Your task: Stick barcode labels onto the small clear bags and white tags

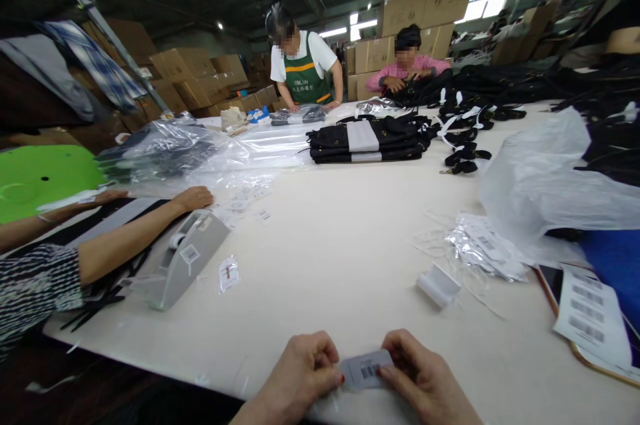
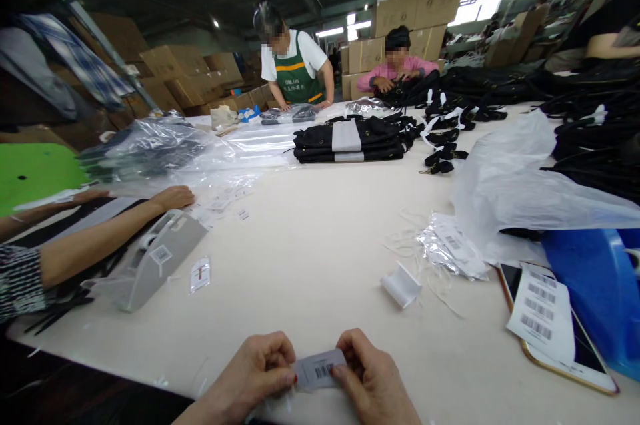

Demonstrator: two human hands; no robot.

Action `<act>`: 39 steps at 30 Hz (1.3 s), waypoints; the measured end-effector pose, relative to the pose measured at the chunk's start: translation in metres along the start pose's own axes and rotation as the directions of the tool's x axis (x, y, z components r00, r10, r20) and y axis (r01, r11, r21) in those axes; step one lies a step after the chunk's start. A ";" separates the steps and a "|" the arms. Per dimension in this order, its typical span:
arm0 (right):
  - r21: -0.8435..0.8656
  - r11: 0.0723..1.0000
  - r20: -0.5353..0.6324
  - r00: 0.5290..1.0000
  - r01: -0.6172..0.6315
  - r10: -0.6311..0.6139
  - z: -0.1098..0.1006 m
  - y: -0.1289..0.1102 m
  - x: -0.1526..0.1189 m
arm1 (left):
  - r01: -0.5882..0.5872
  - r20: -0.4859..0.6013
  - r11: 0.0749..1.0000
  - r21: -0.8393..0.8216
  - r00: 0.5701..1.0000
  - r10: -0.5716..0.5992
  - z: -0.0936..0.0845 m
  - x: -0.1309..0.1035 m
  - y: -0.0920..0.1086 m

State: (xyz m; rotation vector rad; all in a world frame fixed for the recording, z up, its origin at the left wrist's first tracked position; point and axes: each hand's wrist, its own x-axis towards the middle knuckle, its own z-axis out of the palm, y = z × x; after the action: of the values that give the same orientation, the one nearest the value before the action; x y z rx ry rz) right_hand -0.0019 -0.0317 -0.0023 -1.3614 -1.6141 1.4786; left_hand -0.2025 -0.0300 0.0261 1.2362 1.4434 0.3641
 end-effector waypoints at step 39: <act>0.467 0.873 -0.078 0.977 -0.142 0.200 -0.010 0.009 -0.021 | 0.177 0.285 0.900 -0.398 0.956 -0.062 0.024 0.009 0.022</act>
State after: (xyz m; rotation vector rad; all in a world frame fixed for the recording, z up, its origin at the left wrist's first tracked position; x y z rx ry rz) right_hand 0.0168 -0.0477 -0.0037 -1.3083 -0.9933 1.7059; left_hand -0.1695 -0.0242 0.0313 0.8053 1.1274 0.3835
